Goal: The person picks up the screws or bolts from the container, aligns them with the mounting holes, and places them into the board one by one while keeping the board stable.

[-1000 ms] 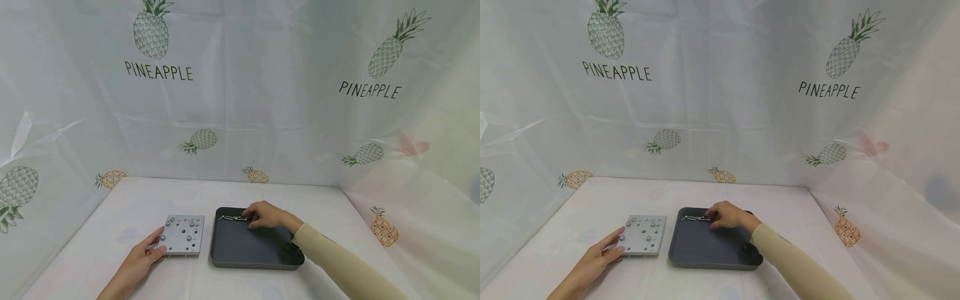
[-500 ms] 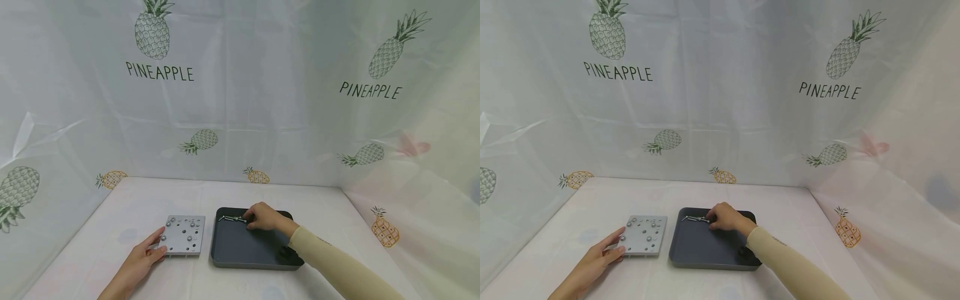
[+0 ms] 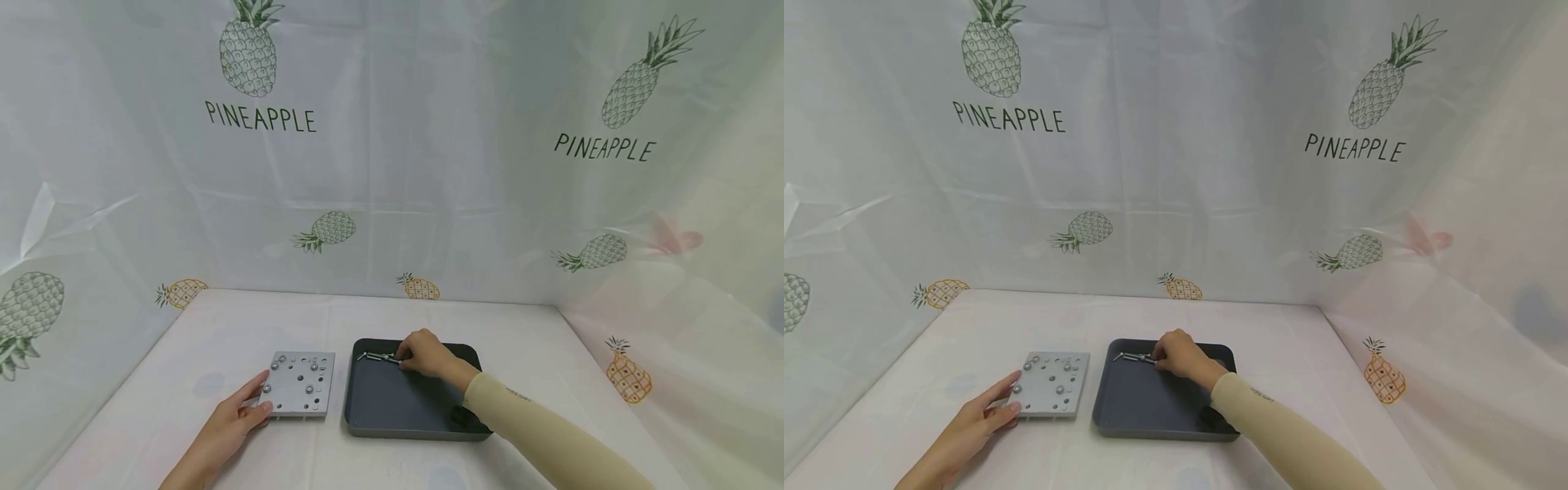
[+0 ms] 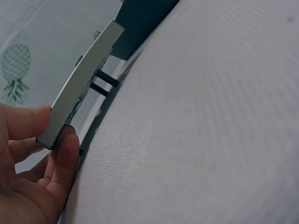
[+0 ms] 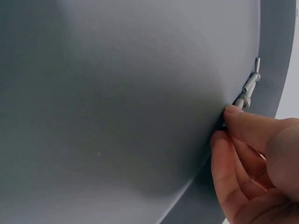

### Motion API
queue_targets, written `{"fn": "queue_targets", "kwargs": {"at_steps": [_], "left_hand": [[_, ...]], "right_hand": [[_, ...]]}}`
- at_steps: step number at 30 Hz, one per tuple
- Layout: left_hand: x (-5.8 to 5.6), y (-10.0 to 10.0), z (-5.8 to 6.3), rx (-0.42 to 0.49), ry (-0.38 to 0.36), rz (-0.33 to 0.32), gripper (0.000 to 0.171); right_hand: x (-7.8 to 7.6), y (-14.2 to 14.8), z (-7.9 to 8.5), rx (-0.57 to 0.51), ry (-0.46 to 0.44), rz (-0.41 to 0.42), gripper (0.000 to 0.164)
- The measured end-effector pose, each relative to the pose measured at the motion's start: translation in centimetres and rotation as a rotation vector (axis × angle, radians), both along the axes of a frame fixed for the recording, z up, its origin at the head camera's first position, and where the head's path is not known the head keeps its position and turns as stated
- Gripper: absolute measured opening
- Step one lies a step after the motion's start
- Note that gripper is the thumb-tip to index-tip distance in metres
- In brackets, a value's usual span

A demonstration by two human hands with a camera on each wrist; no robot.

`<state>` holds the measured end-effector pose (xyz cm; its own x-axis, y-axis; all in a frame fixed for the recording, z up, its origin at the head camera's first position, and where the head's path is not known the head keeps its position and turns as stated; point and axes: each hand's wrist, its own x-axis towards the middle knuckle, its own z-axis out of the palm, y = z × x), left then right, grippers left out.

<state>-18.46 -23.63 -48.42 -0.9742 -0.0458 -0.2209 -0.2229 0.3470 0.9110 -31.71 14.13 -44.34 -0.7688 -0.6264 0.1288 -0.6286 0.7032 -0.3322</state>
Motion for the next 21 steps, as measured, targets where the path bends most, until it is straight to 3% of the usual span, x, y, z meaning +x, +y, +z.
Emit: {"fn": "queue_targets", "kwargs": {"at_steps": [10, 21], "left_hand": [[0.2, -0.1, -0.1, 0.0, 0.004, 0.001, 0.072], [0.1, -0.1, -0.1, -0.007, 0.009, 0.001, 0.073]], "right_hand": [[-0.4, 0.8, 0.8, -0.014, -0.096, 0.063, 0.006], [-0.3, 1.3, 1.2, -0.07, -0.125, 0.097, 0.007]]}}
